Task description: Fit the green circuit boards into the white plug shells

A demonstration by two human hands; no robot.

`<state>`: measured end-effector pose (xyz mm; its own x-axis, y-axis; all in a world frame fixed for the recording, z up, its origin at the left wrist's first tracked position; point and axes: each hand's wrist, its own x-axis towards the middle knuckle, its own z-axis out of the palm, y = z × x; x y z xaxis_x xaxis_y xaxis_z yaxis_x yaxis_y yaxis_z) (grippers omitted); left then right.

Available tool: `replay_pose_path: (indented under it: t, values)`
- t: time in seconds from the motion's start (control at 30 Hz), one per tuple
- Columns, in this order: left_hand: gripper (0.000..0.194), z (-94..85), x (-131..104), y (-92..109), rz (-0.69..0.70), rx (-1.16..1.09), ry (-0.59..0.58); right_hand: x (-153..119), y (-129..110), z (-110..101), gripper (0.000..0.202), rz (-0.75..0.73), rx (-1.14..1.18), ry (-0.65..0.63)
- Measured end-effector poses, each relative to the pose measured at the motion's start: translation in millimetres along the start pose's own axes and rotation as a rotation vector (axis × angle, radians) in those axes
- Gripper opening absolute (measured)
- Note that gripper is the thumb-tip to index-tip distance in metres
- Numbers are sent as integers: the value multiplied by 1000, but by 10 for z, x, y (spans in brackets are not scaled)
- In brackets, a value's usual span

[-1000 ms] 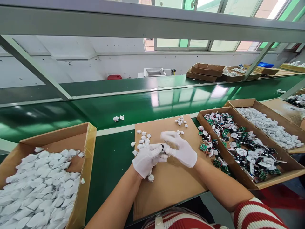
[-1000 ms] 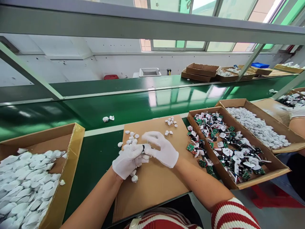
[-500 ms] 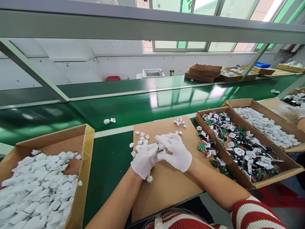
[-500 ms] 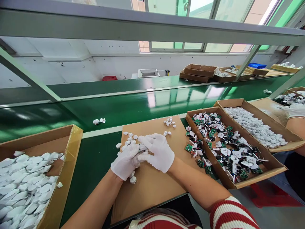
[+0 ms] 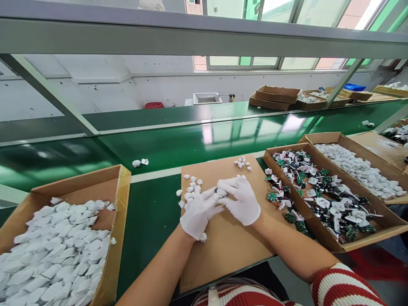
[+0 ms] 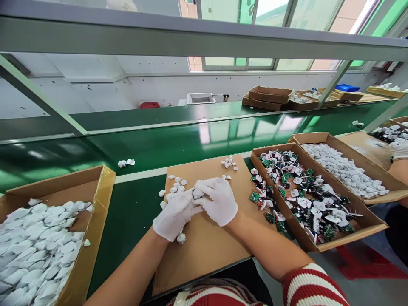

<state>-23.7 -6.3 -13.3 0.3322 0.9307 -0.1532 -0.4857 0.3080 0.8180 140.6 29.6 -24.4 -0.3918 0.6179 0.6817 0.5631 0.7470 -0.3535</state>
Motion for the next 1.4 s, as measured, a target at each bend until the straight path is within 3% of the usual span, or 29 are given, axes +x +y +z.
replay_pose_path:
  t: [0.1,0.2,0.37,0.53,0.67,0.83,1.03,1.2,1.4]
  values:
    - [31,61,-1,3,-24,132,63,-46,8,44,29,10,15,66]
    - [33,86,-24,22,-41,179,102,-54,-26,45,23,4,25,24]
    - [29,19,-41,40,-85,85,34,-10,-111,-9,14,-12,55,21]
    - [29,-5,-32,47,-68,130,57,-15,-116,17,31,41,57,38]
    - [29,31,-35,51,-16,4,33,-66,-91,53,51,99,-65,203]
    - [24,65,-27,17,28,-59,35,-98,-72,26,29,30,-126,294]
    - [22,90,-21,36,53,44,39,-31,-27,-41,32,-35,-197,198]
    - [28,145,-4,12,75,68,36,-76,-111,-21,23,-77,-170,131]
    - [32,169,8,-13,71,74,176,-126,-222,49,19,-42,-263,123]
